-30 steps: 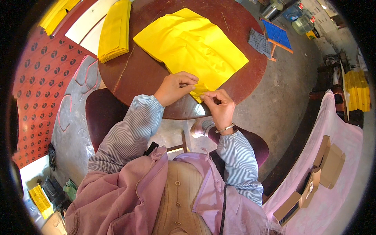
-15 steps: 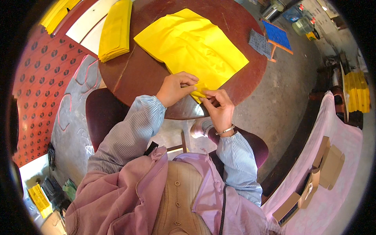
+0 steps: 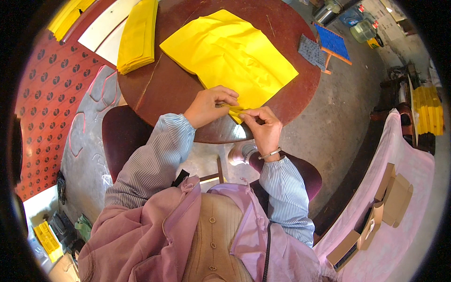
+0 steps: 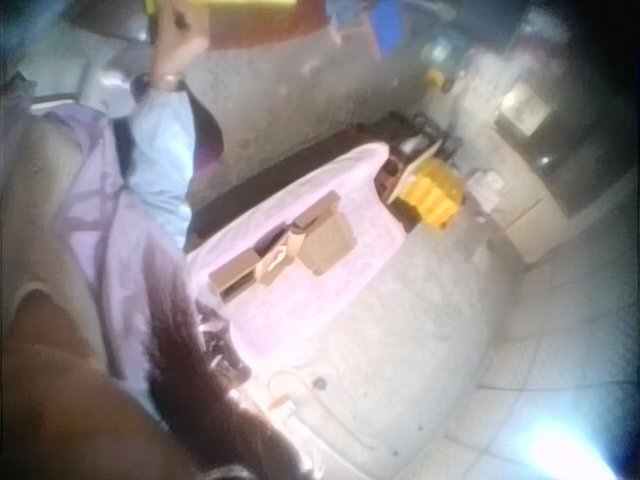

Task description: The person folds yellow fabric pieces on a round table. They align edges, fold the fabric in half, and stack the finished pieces. The process is repeated with multiple fabric pieces.

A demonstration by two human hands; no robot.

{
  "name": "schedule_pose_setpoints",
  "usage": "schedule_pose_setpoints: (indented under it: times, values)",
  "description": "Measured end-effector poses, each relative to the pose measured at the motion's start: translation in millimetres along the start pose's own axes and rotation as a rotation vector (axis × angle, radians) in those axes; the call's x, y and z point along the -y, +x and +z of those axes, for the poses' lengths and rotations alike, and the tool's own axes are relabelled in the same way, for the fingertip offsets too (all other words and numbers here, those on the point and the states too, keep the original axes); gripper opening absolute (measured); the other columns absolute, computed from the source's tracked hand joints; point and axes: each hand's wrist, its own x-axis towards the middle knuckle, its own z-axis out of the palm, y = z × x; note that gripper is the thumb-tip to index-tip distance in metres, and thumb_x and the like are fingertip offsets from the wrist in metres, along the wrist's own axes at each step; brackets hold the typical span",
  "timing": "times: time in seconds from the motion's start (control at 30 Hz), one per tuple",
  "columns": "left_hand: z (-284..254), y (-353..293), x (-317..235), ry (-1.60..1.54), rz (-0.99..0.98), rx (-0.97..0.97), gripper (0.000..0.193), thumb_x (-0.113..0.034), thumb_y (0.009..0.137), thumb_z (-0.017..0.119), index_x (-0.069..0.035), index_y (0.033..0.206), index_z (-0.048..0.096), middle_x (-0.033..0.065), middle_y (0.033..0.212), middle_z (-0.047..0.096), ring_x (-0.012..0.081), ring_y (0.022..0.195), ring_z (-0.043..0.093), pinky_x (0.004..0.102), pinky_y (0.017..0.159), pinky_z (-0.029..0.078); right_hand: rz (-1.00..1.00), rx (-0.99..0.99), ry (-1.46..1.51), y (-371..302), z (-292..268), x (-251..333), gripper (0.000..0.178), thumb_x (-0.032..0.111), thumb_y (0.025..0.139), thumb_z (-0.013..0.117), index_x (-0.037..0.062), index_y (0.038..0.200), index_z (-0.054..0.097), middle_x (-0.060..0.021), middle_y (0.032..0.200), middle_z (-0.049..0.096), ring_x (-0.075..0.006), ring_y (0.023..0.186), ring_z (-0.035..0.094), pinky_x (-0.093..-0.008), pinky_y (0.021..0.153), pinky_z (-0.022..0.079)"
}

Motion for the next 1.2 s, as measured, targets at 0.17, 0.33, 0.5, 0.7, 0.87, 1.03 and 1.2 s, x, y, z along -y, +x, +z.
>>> schedule_pose_setpoints:
  times: [0.17, 0.33, 0.5, 0.7, 0.87, 1.03, 1.2]
  values:
    - [3.0, -0.6, -2.4, 0.009, -0.008, -0.012, 0.022, -0.006, 0.088, 0.082, 0.001, 0.109, 0.081, 0.0124, 0.13, 0.074, 0.0224, 0.11, 0.075, 0.0313, 0.098, 0.059, 0.029, -0.005, 0.012, 0.6, 1.5, -2.0, 0.012, 0.0, 0.087, 0.087, -0.0019, 0.098, 0.081, -0.0045, 0.093, 0.072, -0.0119, 0.083, 0.066, -0.0246, 0.077, 0.053]
    - [2.3, -0.6, -3.9, 0.012, -0.033, 0.001, 0.023, -0.005, 0.087, 0.083, 0.001, 0.109, 0.08, 0.0111, 0.131, 0.074, 0.0219, 0.111, 0.075, 0.0313, 0.099, 0.059, -0.03, -0.038, 0.026, 1.9, 3.3, -5.2, 0.011, 0.002, 0.086, 0.088, -0.0014, 0.095, 0.081, -0.0043, 0.087, 0.072, -0.0101, 0.076, 0.066, -0.0245, 0.068, 0.053]
    - [0.7, -0.5, -2.8, 0.001, -0.035, 0.017, 0.027, -0.001, 0.084, 0.084, 0.0, 0.111, 0.08, 0.0112, 0.132, 0.073, 0.0223, 0.112, 0.074, 0.0319, 0.101, 0.059, -0.015, -0.038, 0.051, 2.0, 4.0, -6.4, 0.012, 0.001, 0.086, 0.088, -0.0026, 0.093, 0.08, -0.0047, 0.087, 0.072, -0.0102, 0.076, 0.067, -0.0243, 0.07, 0.054]
    - [1.7, -0.7, -0.8, -0.011, -0.02, 0.011, 0.028, 0.001, 0.083, 0.084, 0.0, 0.111, 0.081, 0.0112, 0.132, 0.073, 0.0231, 0.113, 0.074, 0.0323, 0.101, 0.059, 0.0, -0.033, 0.066, 1.9, 4.4, -5.5, 0.012, 0.001, 0.086, 0.088, -0.0032, 0.093, 0.079, -0.0047, 0.088, 0.072, -0.0101, 0.076, 0.067, -0.024, 0.071, 0.055]
    - [5.3, -2.8, -1.5, 0.022, 0.025, -0.028, 0.026, 0.0, 0.083, 0.084, 0.001, 0.109, 0.08, 0.0122, 0.129, 0.074, 0.0239, 0.111, 0.074, 0.0318, 0.098, 0.06, 0.013, -0.015, 0.095, 2.2, 3.2, -7.5, 0.013, 0.001, 0.086, 0.088, -0.0036, 0.093, 0.079, -0.0042, 0.088, 0.072, -0.0098, 0.077, 0.067, -0.0238, 0.072, 0.055]
    - [18.2, -6.2, -1.4, 0.032, 0.015, -0.145, 0.019, -0.001, 0.086, 0.081, 0.004, 0.104, 0.079, 0.0151, 0.124, 0.075, 0.0297, 0.108, 0.075, 0.0349, 0.097, 0.059, 0.035, -0.026, 0.143, 5.4, -0.3, -5.9, 0.017, -0.001, 0.088, 0.086, -0.0009, 0.103, 0.078, -0.005, 0.103, 0.072, -0.0134, 0.092, 0.067, -0.0276, 0.083, 0.055]
    - [27.6, -8.7, 3.4, 0.048, 0.092, -0.228, 0.016, -0.001, 0.088, 0.08, 0.003, 0.104, 0.078, 0.0155, 0.122, 0.076, 0.0302, 0.11, 0.075, 0.0347, 0.098, 0.058, -0.383, -0.096, -0.307, 5.8, -6.1, 6.3, 0.048, 0.001, 0.076, 0.088, 0.0069, 0.12, 0.073, -0.0112, 0.12, 0.071, -0.0309, 0.122, 0.061, -0.0411, 0.107, 0.048]
